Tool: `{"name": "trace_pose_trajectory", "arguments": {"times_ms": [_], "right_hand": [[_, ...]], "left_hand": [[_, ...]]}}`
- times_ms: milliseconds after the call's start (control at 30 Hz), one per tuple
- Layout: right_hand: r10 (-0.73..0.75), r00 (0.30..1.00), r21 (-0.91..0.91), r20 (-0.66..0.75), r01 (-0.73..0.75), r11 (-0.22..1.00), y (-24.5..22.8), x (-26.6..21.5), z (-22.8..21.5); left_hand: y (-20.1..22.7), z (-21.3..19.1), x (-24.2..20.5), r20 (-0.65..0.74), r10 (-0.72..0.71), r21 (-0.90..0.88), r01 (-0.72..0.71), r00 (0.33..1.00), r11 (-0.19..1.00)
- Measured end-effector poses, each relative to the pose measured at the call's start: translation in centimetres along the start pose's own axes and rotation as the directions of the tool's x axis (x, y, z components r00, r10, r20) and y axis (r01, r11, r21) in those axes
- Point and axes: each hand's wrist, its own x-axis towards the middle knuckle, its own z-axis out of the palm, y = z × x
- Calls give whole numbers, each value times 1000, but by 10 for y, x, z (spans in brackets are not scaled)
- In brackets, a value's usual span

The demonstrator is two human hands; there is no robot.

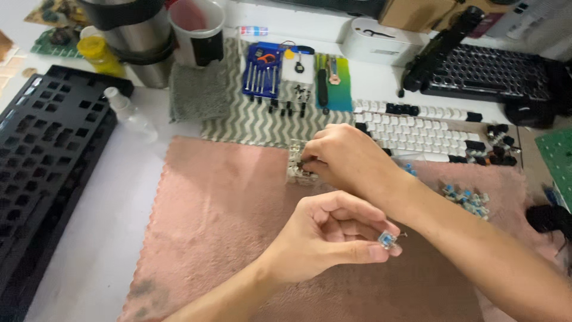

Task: The person assembles mechanical keyboard switches by hand. They insert a spring into a switch housing, place a blue stem into the housing, and then attach the housing to the stem. This process is repeated for multiple switches.

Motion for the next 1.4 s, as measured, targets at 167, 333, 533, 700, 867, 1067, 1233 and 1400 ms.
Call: {"name": "trace_pose_trajectory", "arguments": {"times_ms": [167,333,533,700,867,1067,1233,1400], "right_hand": [[23,998,-12,-50,-24,1000,1,-1,3],[43,988,116,-148,-26,993,-7,-15,-21],[108,979,358,-173,-40,933,-27,-54,-67],[319,927,724,-198,-81,685,-1,-113,-57],[266,904,884,-335,204,421,14,-158,-18],[418,867,963,-271,249,108,5,-175,17],[399,893,962,-209,261,-80,1,-175,22],[308,950,885,-51,186,-428,9,-183,34]], "left_hand": [[-1,-7,-1,16,-52,14,52,999,999],[2,-7,-2,0,-83,38,83,997,996],[2,-8,-1,-37,-85,61,87,996,994],[4,-10,1,-55,-62,72,65,997,995],[10,-11,7,-118,-75,200,97,990,975],[6,-27,10,-125,-59,245,88,990,966],[8,-25,13,-111,-57,224,81,992,971],[8,-26,8,-96,-76,228,96,992,969]]}}
